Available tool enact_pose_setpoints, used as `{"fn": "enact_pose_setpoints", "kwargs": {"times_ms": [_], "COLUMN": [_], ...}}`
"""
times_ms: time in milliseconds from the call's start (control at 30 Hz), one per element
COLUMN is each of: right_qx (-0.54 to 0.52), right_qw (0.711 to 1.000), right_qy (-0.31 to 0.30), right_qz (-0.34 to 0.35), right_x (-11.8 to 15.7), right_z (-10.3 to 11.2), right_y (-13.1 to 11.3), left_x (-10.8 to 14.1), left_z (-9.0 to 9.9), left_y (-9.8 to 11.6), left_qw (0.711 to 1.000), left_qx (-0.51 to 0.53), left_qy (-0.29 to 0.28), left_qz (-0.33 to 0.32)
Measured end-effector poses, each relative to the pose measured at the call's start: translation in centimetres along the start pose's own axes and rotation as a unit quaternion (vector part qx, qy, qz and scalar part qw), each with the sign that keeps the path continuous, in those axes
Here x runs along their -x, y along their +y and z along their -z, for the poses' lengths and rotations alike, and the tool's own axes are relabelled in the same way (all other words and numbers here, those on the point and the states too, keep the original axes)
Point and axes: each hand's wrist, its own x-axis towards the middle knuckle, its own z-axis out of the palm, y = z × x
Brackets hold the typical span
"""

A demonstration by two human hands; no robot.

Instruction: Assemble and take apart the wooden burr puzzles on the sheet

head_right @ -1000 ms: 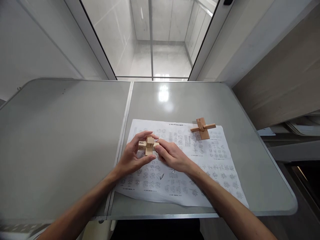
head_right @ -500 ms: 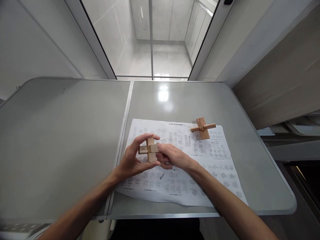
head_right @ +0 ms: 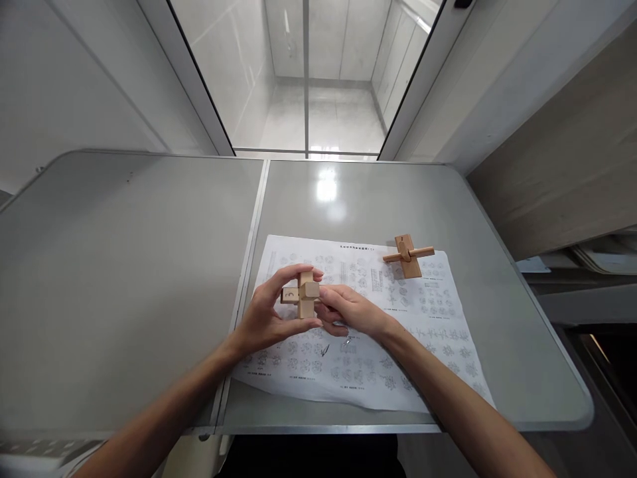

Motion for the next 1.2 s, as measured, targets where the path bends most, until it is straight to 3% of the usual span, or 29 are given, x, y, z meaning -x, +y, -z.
{"fn": "enact_pose_setpoints", "kwargs": {"times_ms": [300, 500, 667, 767, 833, 1000, 1200], "right_qx": [-0.029, -0.052, -0.103, -0.144, -0.164, -0.196, -0.203], "right_qw": [0.999, 0.998, 0.991, 0.984, 0.980, 0.973, 0.972], "right_qy": [0.014, 0.036, 0.087, 0.109, 0.115, 0.124, 0.120], "right_qz": [-0.003, 0.003, -0.015, -0.005, 0.001, 0.005, 0.011], "right_x": [0.0, 0.1, 0.1, 0.0, -0.1, -0.1, -0.2], "right_z": [-0.2, -0.1, 0.3, 0.5, 0.7, 0.8, 0.7], "right_y": [0.1, 0.3, 0.2, 0.3, 0.4, 0.5, 0.6], "left_x": [0.0, 0.3, 0.0, -0.4, -0.5, -0.3, 0.1], "left_z": [-0.1, 0.2, 0.7, 1.1, 1.3, 1.7, 1.5], "left_y": [0.1, -0.2, -0.5, -1.2, -2.0, -4.1, -4.8], "left_qw": [0.999, 0.998, 0.991, 0.975, 0.961, 0.922, 0.903], "left_qx": [-0.019, -0.012, 0.007, -0.065, -0.135, -0.318, -0.386], "left_qy": [0.032, 0.050, 0.130, 0.205, 0.225, 0.191, 0.157], "left_qz": [-0.036, -0.021, -0.008, 0.055, 0.092, 0.115, 0.105]}}
